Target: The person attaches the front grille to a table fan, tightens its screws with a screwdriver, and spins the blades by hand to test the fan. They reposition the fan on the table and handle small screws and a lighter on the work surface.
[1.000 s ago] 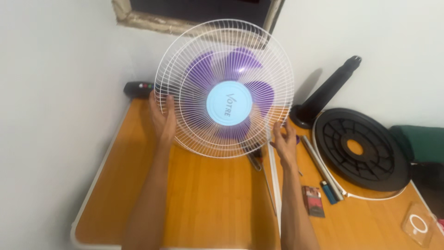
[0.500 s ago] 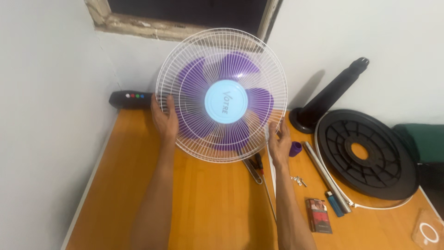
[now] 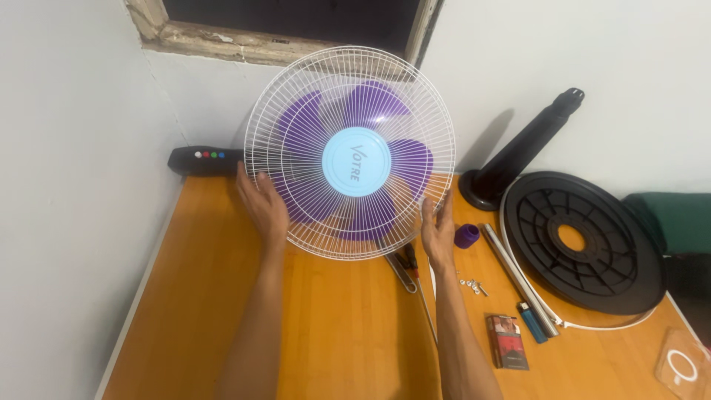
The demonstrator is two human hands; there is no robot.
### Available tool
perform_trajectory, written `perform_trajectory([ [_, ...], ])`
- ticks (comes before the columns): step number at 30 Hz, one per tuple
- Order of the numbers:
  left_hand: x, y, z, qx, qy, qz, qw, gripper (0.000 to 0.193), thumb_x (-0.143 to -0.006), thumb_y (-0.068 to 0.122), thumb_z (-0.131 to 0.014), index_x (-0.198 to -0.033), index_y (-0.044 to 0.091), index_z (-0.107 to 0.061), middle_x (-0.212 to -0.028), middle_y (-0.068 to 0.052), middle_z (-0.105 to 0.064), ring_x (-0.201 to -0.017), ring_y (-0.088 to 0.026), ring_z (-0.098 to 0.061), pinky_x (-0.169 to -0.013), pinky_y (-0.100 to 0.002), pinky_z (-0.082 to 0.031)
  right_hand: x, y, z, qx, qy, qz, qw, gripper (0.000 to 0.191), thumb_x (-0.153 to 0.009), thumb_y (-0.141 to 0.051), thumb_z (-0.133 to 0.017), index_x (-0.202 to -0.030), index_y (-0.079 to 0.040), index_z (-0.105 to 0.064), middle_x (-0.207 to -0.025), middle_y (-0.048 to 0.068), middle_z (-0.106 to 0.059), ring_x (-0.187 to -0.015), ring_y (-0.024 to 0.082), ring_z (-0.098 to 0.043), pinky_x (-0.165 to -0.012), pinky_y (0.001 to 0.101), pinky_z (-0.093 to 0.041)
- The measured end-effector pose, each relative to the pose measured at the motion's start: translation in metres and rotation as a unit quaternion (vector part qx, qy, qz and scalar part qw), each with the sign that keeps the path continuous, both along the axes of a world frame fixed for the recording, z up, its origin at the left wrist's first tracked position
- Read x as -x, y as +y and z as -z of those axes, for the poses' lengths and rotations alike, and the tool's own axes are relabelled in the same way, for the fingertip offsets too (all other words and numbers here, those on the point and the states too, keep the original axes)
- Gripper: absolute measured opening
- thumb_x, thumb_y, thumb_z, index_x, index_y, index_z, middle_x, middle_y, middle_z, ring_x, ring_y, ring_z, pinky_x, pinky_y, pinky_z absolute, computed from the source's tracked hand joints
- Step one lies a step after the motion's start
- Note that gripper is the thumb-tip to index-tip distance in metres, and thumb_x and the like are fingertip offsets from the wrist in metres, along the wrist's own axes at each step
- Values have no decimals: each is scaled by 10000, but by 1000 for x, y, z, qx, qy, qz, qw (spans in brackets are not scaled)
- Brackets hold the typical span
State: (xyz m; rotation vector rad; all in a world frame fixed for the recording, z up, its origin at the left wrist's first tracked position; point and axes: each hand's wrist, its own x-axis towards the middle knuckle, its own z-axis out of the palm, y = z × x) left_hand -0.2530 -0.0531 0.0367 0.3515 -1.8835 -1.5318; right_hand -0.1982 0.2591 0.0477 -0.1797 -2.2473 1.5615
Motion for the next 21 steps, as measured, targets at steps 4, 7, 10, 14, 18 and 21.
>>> perform_trajectory([
  [4,-26,14,19,141,-15,-124,982,659,-1124,436,-385,-1625,31,-244,-1660,-253,-214,-1513,-444,-246,-1203,-621,-255,-5,3,4,-6,-43,22,999,933,-968,-597,-484,-1620,-34,-126,-1635,296,-241,-1507,412,-251,-1192,484,-279],
  [7,-57,52,31,211,15,-120,970,594,-1080,435,-455,-1545,79,-355,-1595,-211,-296,-1483,-388,-313,-1201,-594,-269,-14,15,9,-35,35,49,998,809,-1065,-517,-527,-1594,40,-273,-1563,350,-391,-1453,421,-411,-1154,466,-375],
  [10,-92,116,34,215,126,13,968,400,-1051,322,-563,-1361,73,-528,-1418,-178,-492,-1367,-373,-470,-1167,-576,-344,-28,44,12,-22,-17,115,993,601,-967,-395,-629,-1422,-7,-583,-1220,263,-745,-1109,318,-741,-948,391,-562],
  [14,-122,204,18,-1,17,319,948,209,-989,184,-596,-1151,58,-635,-1126,-121,-686,-996,-269,-706,-780,-408,-645,-66,111,15,-110,76,182,974,333,-927,-248,-727,-1153,-6,-755,-1068,195,-762,-904,251,-754,-808,365,-573],
  [18,-128,284,-9,115,95,336,930,139,-992,98,-641,-1101,19,-676,-1007,-165,-729,-901,-308,-720,-786,-415,-577,-113,198,16,-101,57,278,954,271,-920,-241,-737,-1072,-22,-788,-935,166,-784,-855,219,-760,-781,348,-576],
  [21,-118,348,-19,182,41,386,904,137,-988,126,-649,-1087,48,-703,-989,-161,-734,-944,-342,-706,-840,-449,-549,-148,263,25,-105,55,337,934,241,-935,-229,-736,-1042,-19,-789,-904,154,-786,-837,218,-764,-776,345,-578],
])
